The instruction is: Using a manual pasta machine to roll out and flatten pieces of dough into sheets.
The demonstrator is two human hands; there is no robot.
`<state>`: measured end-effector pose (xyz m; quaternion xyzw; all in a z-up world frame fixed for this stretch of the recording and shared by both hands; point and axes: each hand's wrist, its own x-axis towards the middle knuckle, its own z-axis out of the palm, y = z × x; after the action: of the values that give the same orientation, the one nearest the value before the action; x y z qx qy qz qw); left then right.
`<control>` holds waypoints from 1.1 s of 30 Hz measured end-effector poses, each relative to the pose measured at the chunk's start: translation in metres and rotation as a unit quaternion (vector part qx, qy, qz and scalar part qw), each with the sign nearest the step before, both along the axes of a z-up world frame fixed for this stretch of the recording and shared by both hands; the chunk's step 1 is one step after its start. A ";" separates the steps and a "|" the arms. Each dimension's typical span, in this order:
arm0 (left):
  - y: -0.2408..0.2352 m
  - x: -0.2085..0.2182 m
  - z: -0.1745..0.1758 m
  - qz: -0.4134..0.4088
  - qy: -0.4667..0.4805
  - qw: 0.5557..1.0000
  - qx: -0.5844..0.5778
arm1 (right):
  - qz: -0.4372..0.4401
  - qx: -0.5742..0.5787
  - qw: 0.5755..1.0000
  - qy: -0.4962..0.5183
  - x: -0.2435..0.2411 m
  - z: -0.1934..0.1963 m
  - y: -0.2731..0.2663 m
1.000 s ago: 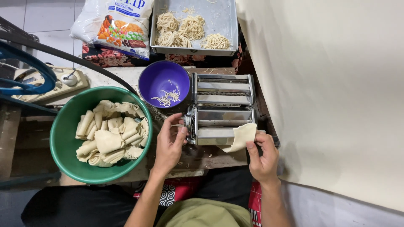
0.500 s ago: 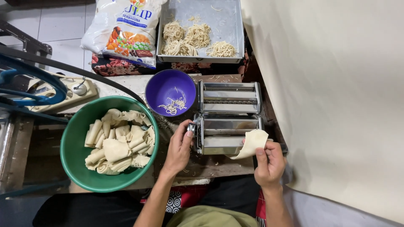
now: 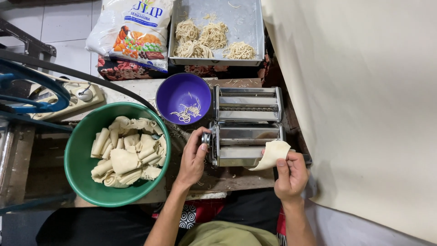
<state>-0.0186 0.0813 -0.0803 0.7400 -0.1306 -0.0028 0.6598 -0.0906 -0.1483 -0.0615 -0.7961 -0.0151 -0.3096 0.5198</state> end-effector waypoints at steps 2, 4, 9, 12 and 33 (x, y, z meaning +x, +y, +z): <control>-0.001 -0.001 0.002 0.002 0.001 1.000 -0.005 | -0.010 0.000 1.000 0.001 -0.001 -0.005 -0.001; 0.000 -0.003 0.003 0.003 0.001 1.000 -0.011 | -0.021 -0.001 1.000 0.002 -0.001 -0.007 -0.002; 0.000 -0.009 0.006 0.019 -0.021 0.999 0.015 | -0.021 0.023 0.999 0.041 -0.002 -0.005 -0.004; -0.002 -0.023 0.024 0.052 -0.011 0.998 0.037 | -0.011 0.033 0.994 0.099 -0.004 0.009 -0.006; -0.056 -0.090 0.059 0.067 -0.170 0.981 0.069 | 0.043 0.129 0.908 0.397 0.010 0.070 0.009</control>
<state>-0.1090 0.0257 -0.0212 0.7806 -0.1908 0.1580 0.5738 -0.0801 -0.1390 0.0089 -0.7781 0.1983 0.0559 0.5935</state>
